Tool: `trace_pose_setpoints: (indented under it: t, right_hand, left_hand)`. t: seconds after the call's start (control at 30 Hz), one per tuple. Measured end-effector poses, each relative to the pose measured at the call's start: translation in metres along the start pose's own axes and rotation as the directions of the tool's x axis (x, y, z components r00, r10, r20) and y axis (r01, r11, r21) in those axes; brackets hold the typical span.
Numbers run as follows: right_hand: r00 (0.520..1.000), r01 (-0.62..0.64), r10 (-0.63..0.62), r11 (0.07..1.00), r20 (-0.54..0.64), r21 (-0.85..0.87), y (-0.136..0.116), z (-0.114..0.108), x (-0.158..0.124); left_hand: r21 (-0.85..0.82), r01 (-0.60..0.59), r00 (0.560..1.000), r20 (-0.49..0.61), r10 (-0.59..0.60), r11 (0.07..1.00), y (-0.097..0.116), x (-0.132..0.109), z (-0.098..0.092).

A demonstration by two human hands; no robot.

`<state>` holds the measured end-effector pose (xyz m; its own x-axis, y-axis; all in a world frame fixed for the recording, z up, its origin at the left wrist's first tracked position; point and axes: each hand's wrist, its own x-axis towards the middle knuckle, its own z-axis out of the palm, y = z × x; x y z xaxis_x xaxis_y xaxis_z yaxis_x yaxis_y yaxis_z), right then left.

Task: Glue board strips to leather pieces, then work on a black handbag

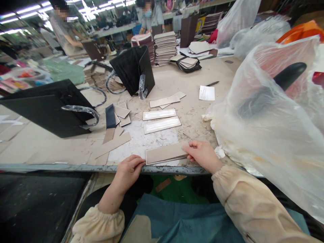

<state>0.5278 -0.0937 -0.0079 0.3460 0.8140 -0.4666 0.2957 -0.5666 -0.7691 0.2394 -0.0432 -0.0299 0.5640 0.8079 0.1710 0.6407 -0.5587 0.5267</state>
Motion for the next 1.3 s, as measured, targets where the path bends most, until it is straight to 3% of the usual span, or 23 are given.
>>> trace_pose_setpoints:
  t: [1.3]
  right_hand:
    - [1.000, 0.015, -0.015, 0.999, 0.008, -0.035, -0.0018, 0.0012, -0.0012]
  left_hand:
    - [0.087, -0.071, 0.997, 0.034, 0.068, 0.994, 0.0013, 0.0011, -0.0008]
